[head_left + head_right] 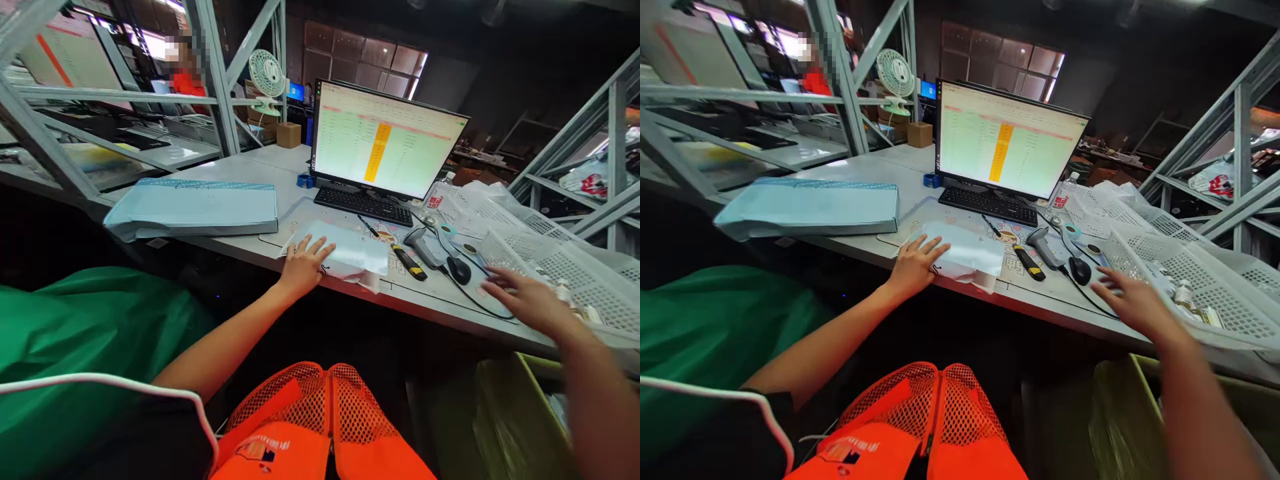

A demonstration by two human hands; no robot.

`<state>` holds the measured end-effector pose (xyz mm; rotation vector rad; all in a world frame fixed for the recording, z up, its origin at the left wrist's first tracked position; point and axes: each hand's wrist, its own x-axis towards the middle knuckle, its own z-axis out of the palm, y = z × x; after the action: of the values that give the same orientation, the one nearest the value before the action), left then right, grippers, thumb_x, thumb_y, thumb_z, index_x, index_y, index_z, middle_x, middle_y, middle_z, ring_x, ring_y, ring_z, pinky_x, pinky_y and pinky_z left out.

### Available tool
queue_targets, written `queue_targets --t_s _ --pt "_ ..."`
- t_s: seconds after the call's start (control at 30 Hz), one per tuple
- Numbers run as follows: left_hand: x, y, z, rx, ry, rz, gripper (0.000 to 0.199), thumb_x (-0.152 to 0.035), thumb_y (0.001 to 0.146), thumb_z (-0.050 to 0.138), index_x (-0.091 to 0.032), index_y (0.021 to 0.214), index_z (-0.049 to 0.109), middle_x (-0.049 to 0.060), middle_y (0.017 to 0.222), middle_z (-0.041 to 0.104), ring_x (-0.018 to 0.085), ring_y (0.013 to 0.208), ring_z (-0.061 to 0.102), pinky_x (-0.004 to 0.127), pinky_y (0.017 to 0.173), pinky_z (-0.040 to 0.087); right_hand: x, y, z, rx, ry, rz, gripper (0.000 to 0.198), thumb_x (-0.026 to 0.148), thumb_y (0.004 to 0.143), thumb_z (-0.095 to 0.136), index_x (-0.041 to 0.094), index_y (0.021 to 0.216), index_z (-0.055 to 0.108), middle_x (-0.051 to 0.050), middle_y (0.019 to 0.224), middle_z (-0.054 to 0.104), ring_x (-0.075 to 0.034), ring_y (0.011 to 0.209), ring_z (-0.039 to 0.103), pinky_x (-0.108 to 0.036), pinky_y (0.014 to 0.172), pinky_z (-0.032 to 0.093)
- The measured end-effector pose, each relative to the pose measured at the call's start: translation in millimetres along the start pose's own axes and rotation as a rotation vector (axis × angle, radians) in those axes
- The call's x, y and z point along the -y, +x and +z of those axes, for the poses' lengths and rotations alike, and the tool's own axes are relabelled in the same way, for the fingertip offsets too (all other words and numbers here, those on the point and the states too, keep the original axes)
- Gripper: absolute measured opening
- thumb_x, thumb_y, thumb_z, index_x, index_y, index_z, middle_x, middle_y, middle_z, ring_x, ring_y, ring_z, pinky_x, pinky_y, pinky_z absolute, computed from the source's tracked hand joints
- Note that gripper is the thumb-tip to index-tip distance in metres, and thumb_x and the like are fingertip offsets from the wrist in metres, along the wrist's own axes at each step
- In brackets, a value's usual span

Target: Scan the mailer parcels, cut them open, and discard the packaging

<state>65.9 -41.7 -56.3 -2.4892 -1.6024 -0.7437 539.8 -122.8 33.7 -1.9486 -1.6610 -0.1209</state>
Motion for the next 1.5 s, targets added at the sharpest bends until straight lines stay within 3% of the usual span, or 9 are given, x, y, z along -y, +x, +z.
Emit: queue_targets --t_s 0.1,0.23,0.4,0.6,0.73,0.9,1.07,1.33,1.5 --pt "-10.1 -6.0 6.9 0.136 0.037 0.013 0.079 -0.014 0.085 0.064 -0.026 0.161 0.048 0.012 0.169 0.042 0.046 0.156 0.035 0.069 0.123 0.031 18.7 40.5 54.9 0.294 -0.133 0.005 0.046 0.031 0.085 0.080 0.017 0.129 0.075 -0.019 0.123 0.074 -0.032 0.107 0.072 -0.041 0.095 0.052" --pt "-6.7 -12.5 9.4 0.236 0.013 0.028 0.086 -0.038 0.091 0.073 -0.025 0.167 0.037 0.012 0.175 0.029 0.046 0.160 0.024 0.069 0.128 0.022 48.8 89.9 128.6 0.328 -0.275 0.097 0.058 0.036 0.091 0.073 0.009 0.142 0.063 -0.025 0.132 0.068 -0.036 0.121 0.067 -0.041 0.099 0.050" --pt "-3.0 -15.3 13.2 0.171 0.001 0.031 0.089 -0.050 0.090 0.077 -0.030 0.167 0.038 0.010 0.176 0.028 0.044 0.163 0.018 0.068 0.130 0.017 62.9 110.7 170.2 0.307 -0.303 0.245 0.065 0.042 0.092 0.073 0.005 0.144 0.056 -0.030 0.132 0.066 -0.040 0.125 0.064 -0.047 0.099 0.051" --pt "-3.1 -14.6 20.4 0.148 0.007 0.056 0.080 -0.044 0.092 0.077 -0.032 0.164 0.044 0.010 0.174 0.033 0.046 0.161 0.021 0.070 0.129 0.019 81.0 141.3 142.8 0.367 -0.287 0.276 0.045 0.037 0.085 0.080 0.006 0.116 0.070 -0.025 0.106 0.072 -0.034 0.098 0.071 -0.042 0.081 0.055" --pt "-0.8 -15.4 24.0 0.125 0.008 0.065 0.078 -0.036 0.092 0.076 -0.032 0.163 0.045 0.010 0.173 0.034 0.045 0.161 0.023 0.069 0.129 0.020 119.2 155.4 82.7 0.644 -0.117 0.074 0.037 0.051 0.087 0.078 0.015 0.089 0.070 -0.008 0.070 0.064 -0.018 0.057 0.059 -0.031 0.053 0.045" --pt "-2.3 -15.5 24.4 0.124 0.018 0.058 0.077 -0.032 0.092 0.076 -0.032 0.163 0.045 0.009 0.173 0.035 0.045 0.160 0.025 0.068 0.129 0.021 182.9 142.2 42.2 0.867 -0.108 -0.161 0.037 0.055 0.085 0.077 0.019 0.083 0.067 -0.002 0.064 0.055 -0.013 0.051 0.049 -0.026 0.046 0.037" --pt "6.4 -16.4 21.4 0.106 0.010 0.050 0.083 -0.037 0.091 0.079 -0.032 0.165 0.042 0.007 0.174 0.032 0.043 0.161 0.025 0.066 0.130 0.021 188.5 140.9 55.9 0.829 -0.149 -0.180 0.035 0.054 0.086 0.075 0.020 0.090 0.069 -0.003 0.067 0.059 -0.014 0.053 0.053 -0.027 0.047 0.037" --pt "48.0 -12.4 21.3 0.110 0.001 0.007 0.100 -0.046 0.081 0.089 -0.033 0.166 0.039 0.016 0.175 0.025 0.048 0.159 0.026 0.067 0.126 0.031 113.0 157.5 114.3 0.453 -0.245 -0.010 0.036 0.045 0.095 0.065 0.011 0.104 0.072 -0.016 0.101 0.073 -0.026 0.090 0.070 -0.032 0.075 0.051" --pt "58.0 -9.5 25.3 0.111 -0.024 0.033 0.096 -0.050 0.082 0.088 -0.037 0.165 0.042 0.015 0.174 0.029 0.045 0.156 0.035 0.064 0.121 0.041 86.0 154.8 137.2 0.416 -0.245 0.072 0.039 0.043 0.096 0.065 0.007 0.109 0.072 -0.022 0.111 0.073 -0.031 0.101 0.071 -0.035 0.082 0.053"
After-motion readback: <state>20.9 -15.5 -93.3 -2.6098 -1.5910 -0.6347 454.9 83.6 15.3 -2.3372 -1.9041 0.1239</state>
